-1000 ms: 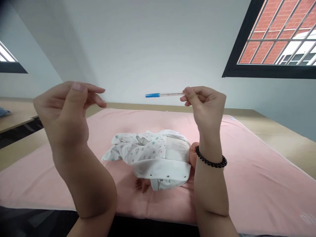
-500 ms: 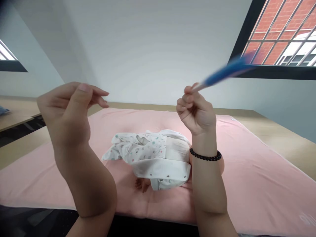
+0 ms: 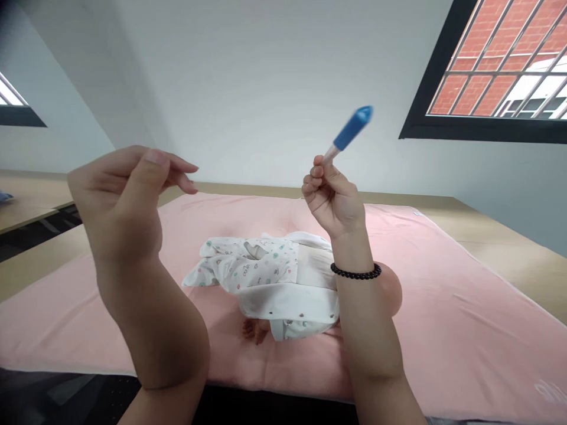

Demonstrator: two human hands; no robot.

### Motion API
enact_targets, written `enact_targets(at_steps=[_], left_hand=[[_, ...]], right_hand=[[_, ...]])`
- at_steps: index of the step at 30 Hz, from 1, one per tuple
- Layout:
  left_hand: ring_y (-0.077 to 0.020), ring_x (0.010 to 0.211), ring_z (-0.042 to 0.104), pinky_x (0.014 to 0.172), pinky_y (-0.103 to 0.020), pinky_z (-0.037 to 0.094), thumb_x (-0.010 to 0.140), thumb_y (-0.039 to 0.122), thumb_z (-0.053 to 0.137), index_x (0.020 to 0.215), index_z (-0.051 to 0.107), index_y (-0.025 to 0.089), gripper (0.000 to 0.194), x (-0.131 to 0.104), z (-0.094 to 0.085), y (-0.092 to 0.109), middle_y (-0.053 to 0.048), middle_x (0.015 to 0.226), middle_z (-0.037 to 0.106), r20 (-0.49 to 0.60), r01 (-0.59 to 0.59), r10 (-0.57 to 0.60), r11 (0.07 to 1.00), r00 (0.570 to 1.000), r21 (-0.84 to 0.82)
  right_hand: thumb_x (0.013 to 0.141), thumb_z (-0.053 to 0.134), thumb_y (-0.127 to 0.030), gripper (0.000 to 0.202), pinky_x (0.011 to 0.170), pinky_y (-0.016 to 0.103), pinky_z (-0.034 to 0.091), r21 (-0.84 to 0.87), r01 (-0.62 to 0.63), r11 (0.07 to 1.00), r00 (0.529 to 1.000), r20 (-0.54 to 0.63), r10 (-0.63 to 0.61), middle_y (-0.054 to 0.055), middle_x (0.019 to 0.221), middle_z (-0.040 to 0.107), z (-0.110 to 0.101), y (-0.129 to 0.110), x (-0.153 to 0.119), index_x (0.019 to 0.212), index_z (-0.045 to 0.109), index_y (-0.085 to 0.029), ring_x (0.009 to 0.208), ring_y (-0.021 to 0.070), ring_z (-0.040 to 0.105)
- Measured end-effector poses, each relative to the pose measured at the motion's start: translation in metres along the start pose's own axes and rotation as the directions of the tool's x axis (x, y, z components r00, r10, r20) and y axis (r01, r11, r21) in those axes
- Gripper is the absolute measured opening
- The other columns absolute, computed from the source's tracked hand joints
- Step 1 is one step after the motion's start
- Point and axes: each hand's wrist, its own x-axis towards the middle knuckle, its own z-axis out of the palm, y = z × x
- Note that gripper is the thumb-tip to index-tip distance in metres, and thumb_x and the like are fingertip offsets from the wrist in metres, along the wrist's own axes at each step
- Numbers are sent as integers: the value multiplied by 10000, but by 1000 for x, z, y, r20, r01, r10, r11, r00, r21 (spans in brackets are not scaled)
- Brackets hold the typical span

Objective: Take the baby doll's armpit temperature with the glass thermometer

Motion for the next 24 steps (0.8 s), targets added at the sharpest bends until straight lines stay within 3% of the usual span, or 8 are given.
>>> enact_targets(at_steps=[7, 9, 11, 13, 15, 17, 19, 24], left_hand=[[-150, 686, 656, 727, -344, 560, 919, 310, 672, 737, 717, 264, 193, -4, 11, 2, 19, 669, 672, -1, 0, 0, 1000, 1000, 23], [-163, 744, 672, 735, -335, 556, 892, 335, 696, 808, 728, 255, 120, 0, 15, -13, 2, 757, 708, 101, 59, -71, 992, 992, 114], [-184, 831, 681, 762, -329, 549, 877, 382, 700, 898, 734, 251, 136, 6, 19, -37, -21, 890, 742, 287, 106, -180, 961, 941, 255], [-205, 907, 685, 742, -311, 540, 877, 400, 677, 953, 723, 245, 178, 12, 28, -65, -39, 1021, 747, 516, 123, -345, 901, 784, 416], [-226, 941, 687, 738, -302, 532, 791, 323, 738, 973, 716, 225, 208, 16, 41, -92, -52, 1119, 733, 641, 75, -572, 773, 512, 630], [-245, 993, 676, 775, -317, 532, 696, 252, 793, 1010, 714, 226, 325, 16, 59, -113, -57, 1246, 699, 631, -26, -719, 653, 291, 757], [-261, 1040, 659, 812, -343, 533, 666, 240, 802, 1059, 712, 246, 403, 11, 77, -126, -54, 1337, 659, 643, -78, -746, 640, 176, 764], [-265, 965, 648, 835, -391, 531, 612, 203, 791, 952, 716, 217, 349, -4, 111, -136, -65, 1202, 721, 674, -98, -739, 670, 11, 736]], right_hand=[[800, 845, -448, 239, 761, 250, 611, -147, 50, 988, 995, -77, -61, -9, 853, 670, -5, 4, 4, 871, 734, -248, 734, 97, 621], [801, 835, -475, 250, 770, 257, 618, -132, 80, 988, 982, -162, -101, -12, 863, 661, -6, 6, 6, 866, 726, -260, 747, 101, 624], [813, 831, -468, 257, 778, 256, 615, -216, 135, 967, 958, -222, -183, 0, 868, 664, -8, 8, 8, 872, 732, -238, 755, 100, 626], [826, 827, -449, 257, 777, 246, 605, -299, 211, 931, 923, -253, -290, 2, 853, 661, -10, 9, 8, 879, 734, -215, 753, 94, 624], [845, 813, -452, 257, 780, 242, 601, -306, 251, 919, 906, -259, -334, -2, 846, 656, -12, 9, 8, 882, 730, -212, 751, 88, 620], [869, 792, -465, 254, 801, 243, 602, -261, 254, 932, 914, -250, -319, -7, 851, 650, -13, 8, 8, 892, 729, -221, 757, 85, 618], [886, 777, -460, 238, 830, 249, 601, -253, 265, 930, 913, -245, -327, -9, 850, 642, -14, 6, 7, 901, 732, -227, 765, 87, 619], [879, 784, -444, 214, 830, 272, 603, -327, 285, 901, 887, -265, -377, -6, 841, 645, -13, 6, 6, 883, 738, -235, 764, 102, 619]])
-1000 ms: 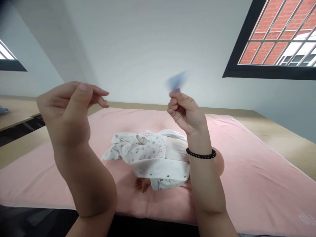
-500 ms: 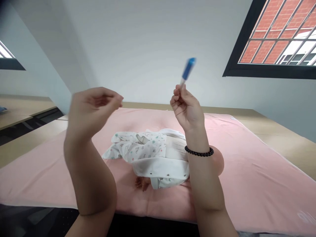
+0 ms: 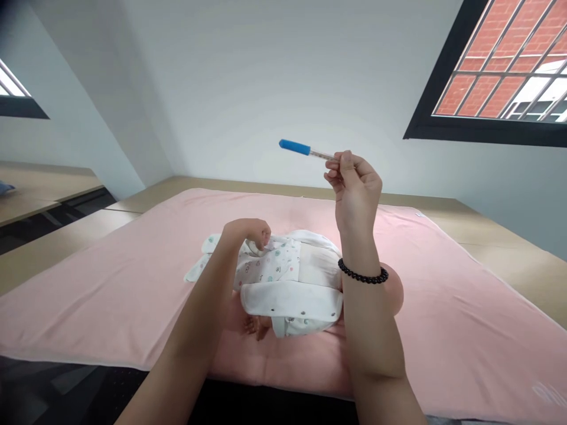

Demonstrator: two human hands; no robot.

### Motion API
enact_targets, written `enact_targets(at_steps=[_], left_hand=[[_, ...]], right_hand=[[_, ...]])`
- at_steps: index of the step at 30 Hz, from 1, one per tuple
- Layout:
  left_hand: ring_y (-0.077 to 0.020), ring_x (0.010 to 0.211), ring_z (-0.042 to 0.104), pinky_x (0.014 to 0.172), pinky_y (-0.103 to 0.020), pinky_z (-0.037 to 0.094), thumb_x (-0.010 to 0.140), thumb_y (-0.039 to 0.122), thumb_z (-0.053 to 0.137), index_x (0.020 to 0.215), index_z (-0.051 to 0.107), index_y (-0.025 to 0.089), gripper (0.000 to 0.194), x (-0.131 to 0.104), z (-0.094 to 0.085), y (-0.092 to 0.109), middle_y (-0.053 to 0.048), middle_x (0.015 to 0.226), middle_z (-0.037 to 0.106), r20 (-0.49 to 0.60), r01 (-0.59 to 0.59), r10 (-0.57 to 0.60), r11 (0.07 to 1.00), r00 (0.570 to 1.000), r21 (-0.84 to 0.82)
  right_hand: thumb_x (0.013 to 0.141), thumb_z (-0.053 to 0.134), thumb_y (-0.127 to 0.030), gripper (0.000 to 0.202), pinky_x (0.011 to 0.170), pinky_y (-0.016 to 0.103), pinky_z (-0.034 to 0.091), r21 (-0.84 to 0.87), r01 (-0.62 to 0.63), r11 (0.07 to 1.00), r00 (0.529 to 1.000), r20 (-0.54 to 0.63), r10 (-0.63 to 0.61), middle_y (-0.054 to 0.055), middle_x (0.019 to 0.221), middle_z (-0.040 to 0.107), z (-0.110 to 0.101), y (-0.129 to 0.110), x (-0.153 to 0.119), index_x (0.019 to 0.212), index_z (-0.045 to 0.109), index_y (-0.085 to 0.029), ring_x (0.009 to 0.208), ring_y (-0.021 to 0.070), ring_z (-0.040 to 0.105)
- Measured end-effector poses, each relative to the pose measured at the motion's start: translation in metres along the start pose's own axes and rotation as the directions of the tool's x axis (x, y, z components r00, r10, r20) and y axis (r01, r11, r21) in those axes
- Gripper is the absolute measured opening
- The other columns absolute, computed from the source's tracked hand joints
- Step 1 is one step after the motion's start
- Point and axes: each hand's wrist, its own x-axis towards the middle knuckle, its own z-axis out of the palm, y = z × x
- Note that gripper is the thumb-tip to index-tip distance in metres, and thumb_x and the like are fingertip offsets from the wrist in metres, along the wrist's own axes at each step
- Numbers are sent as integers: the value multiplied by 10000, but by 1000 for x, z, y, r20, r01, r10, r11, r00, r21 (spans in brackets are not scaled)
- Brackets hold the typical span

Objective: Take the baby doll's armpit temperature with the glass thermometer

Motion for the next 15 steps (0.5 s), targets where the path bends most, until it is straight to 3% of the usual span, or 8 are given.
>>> enact_targets(at_steps=[5, 9, 15], left_hand=[[-257, 912, 622, 803, -396, 521, 586, 200, 764, 814, 687, 201, 241, -2, 0, 4, -56, 1088, 736, 13, 9, -9, 1000, 1000, 10], [-238, 913, 603, 794, -351, 493, 599, 288, 773, 809, 679, 219, 240, -21, -7, -3, -29, 1000, 725, -5, -71, 71, 997, 997, 31], [-219, 865, 616, 744, -314, 469, 620, 325, 769, 796, 689, 238, 212, -50, -15, -14, -7, 914, 729, -37, -161, 161, 987, 986, 14]], right_hand=[[893, 771, -453, 206, 846, 268, 601, 21, -18, 1000, 998, 53, 17, -10, 858, 647, -2, 0, 0, 896, 737, -249, 774, 98, 622], [881, 778, -471, 234, 862, 281, 606, 1, -10, 1000, 1000, 12, 10, -4, 866, 643, -5, -1, 3, 896, 732, -242, 793, 108, 627], [894, 763, -469, 222, 875, 267, 596, 43, -24, 999, 999, 38, 22, -7, 888, 627, -9, 0, 6, 911, 729, -250, 814, 100, 621]])
